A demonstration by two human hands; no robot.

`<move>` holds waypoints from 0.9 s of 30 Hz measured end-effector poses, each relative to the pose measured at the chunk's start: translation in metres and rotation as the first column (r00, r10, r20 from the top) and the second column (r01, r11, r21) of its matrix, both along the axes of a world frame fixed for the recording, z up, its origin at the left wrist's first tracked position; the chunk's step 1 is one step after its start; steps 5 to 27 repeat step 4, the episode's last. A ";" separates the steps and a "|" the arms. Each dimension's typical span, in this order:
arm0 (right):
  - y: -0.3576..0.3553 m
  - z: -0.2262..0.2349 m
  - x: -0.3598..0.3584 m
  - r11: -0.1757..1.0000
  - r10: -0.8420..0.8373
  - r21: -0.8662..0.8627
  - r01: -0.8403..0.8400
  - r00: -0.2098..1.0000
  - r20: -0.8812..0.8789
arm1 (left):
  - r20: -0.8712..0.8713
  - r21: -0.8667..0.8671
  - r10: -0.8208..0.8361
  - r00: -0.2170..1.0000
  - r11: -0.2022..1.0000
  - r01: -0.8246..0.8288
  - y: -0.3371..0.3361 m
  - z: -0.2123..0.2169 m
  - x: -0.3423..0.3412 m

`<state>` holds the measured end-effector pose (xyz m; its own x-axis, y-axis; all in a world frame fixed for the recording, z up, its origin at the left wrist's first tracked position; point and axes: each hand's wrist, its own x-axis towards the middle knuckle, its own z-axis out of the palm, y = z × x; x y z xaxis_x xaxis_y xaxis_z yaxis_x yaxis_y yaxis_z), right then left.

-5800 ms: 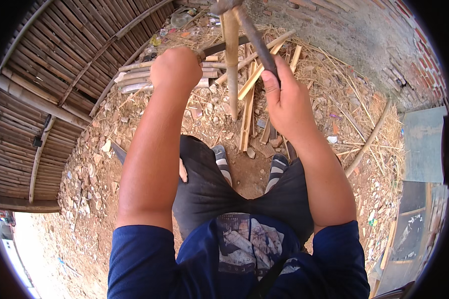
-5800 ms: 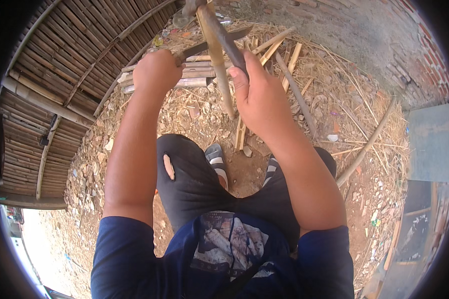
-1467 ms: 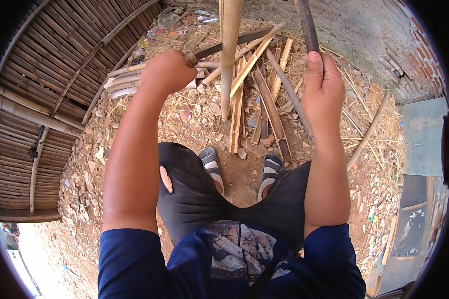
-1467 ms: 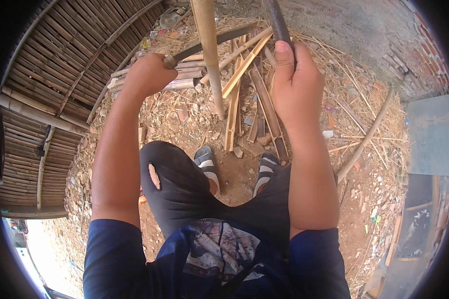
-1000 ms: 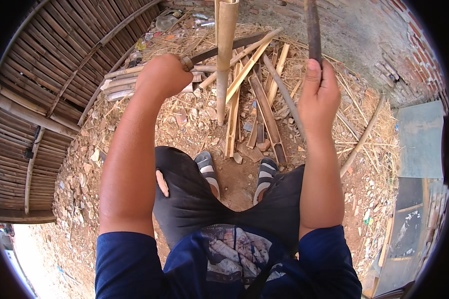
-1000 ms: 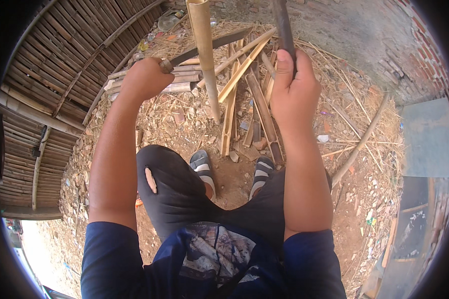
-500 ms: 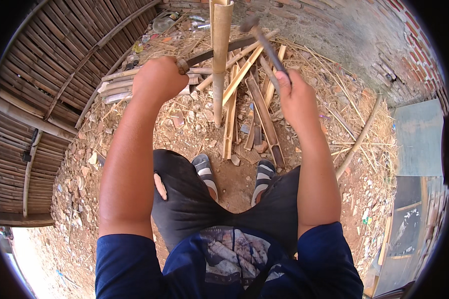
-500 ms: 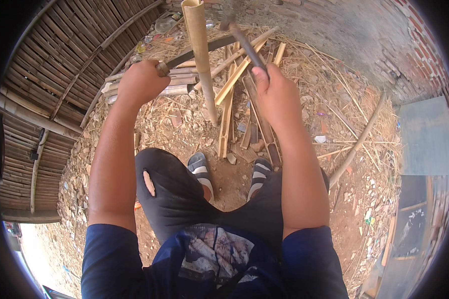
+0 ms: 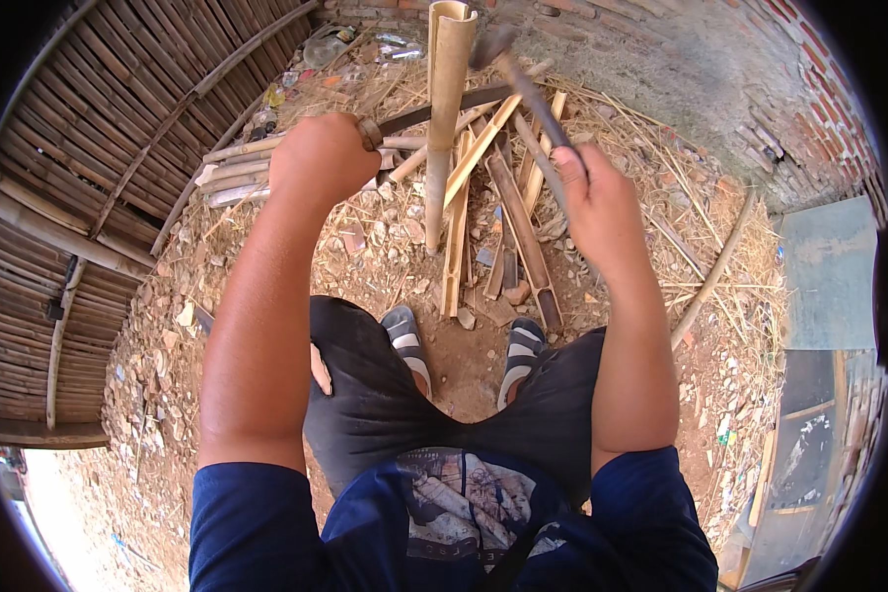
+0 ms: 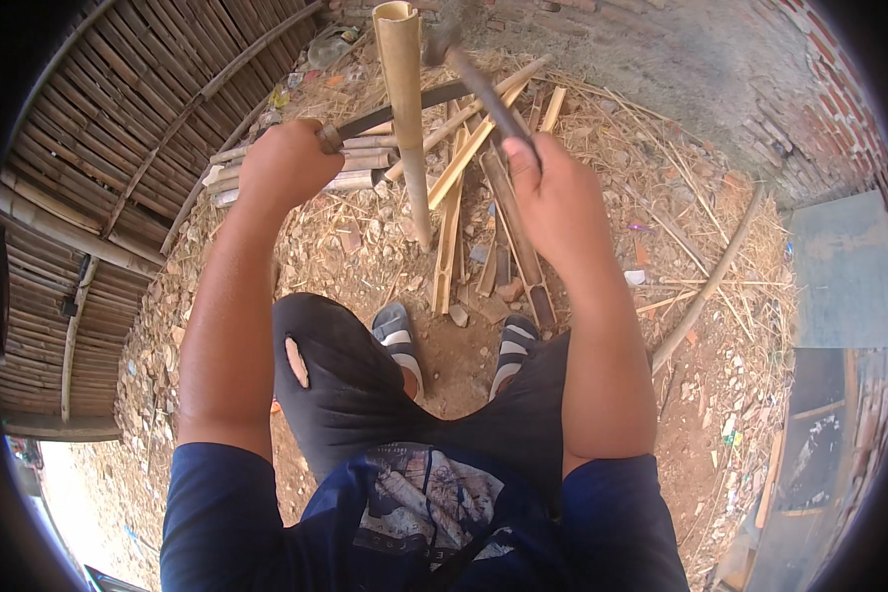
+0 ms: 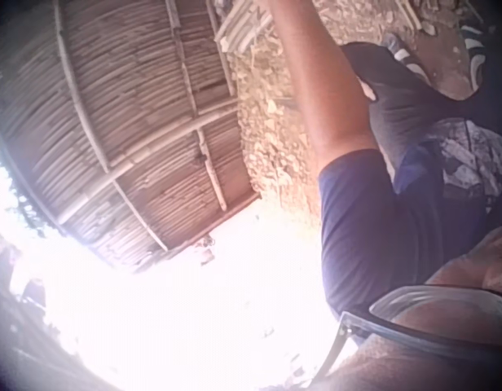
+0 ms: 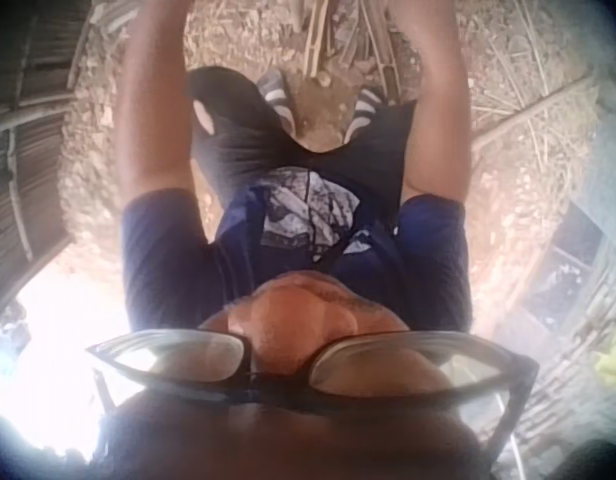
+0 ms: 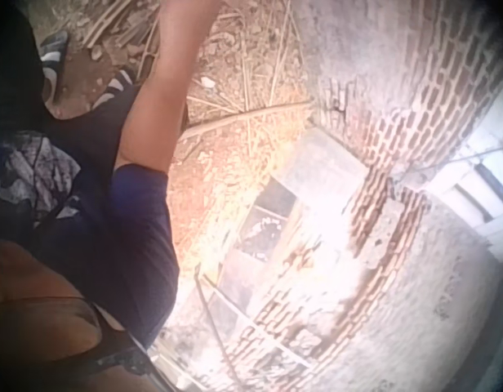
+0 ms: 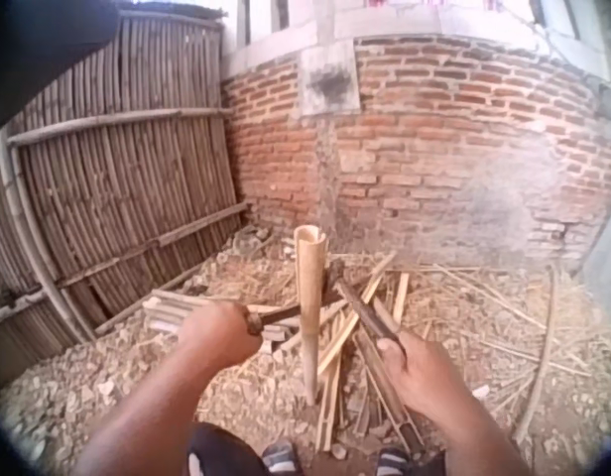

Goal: The person splits bamboo pieces by hitting a knife into the top of the bamboo stalk with a hammer and then pulling the knife down through the length of the bamboo.

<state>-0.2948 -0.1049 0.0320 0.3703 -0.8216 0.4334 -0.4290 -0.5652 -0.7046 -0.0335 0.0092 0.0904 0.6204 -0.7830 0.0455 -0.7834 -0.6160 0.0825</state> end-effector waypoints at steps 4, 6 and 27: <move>0.001 0.001 0.009 0.996 0.076 0.067 -0.064 0.978 -0.193 | 0.002 -0.019 0.028 1.000 0.999 -0.028 0.003 -0.003 -0.001; 0.001 0.001 0.009 0.996 0.076 0.067 -0.064 0.978 -0.193 | 0.002 -0.019 0.028 1.000 0.999 -0.028 0.003 -0.003 -0.001; 0.001 0.001 0.009 0.996 0.076 0.067 -0.064 0.978 -0.193 | 0.002 -0.019 0.028 1.000 0.999 -0.028 0.003 -0.003 -0.001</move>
